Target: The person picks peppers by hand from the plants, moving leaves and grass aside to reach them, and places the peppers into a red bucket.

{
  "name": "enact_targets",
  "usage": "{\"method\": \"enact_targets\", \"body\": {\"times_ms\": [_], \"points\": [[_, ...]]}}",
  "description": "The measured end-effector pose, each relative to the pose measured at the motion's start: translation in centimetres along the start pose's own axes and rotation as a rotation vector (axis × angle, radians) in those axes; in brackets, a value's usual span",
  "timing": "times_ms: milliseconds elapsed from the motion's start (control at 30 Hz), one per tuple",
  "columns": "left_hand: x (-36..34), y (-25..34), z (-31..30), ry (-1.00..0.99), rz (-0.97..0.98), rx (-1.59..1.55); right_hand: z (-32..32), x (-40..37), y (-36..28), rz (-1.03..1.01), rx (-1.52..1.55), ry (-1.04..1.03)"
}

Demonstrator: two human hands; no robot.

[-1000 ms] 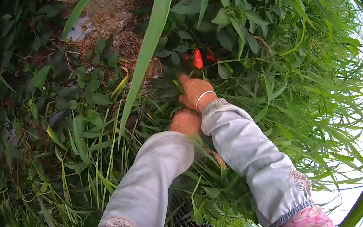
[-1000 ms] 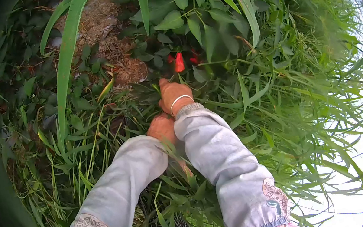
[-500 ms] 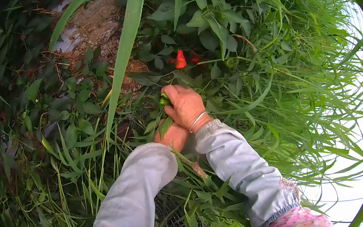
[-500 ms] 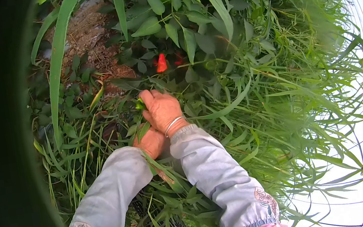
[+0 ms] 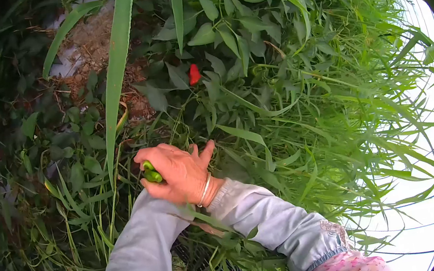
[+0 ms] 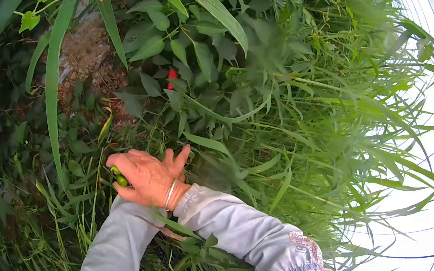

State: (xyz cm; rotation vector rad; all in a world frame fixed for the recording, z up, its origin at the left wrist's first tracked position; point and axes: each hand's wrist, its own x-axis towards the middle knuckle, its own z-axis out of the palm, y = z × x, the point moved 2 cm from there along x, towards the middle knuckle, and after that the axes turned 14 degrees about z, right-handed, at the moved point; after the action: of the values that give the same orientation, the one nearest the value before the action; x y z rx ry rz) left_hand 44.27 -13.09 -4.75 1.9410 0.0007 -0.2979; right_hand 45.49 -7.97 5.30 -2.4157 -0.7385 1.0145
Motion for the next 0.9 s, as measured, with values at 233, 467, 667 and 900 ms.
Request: {"method": "enact_targets", "body": {"times_ms": [233,467,667,900], "points": [[-3.6,1.6,-6.2,0.283,0.282,-0.092,-7.3,-1.0,3.5,0.293,1.146,-0.129],[1.4,3.6,-13.7,0.423,0.083,-0.510,-14.4,-3.9,9.0,0.328,1.315,-0.016],[5.6,4.6,-10.5,-0.241,0.083,-0.213,-12.6,-6.1,10.8,0.488,1.288,-0.236],[0.8,0.6,-5.8,-0.317,0.047,0.096,-13.3,-6.0,12.7,0.601,1.167,0.014]]}}
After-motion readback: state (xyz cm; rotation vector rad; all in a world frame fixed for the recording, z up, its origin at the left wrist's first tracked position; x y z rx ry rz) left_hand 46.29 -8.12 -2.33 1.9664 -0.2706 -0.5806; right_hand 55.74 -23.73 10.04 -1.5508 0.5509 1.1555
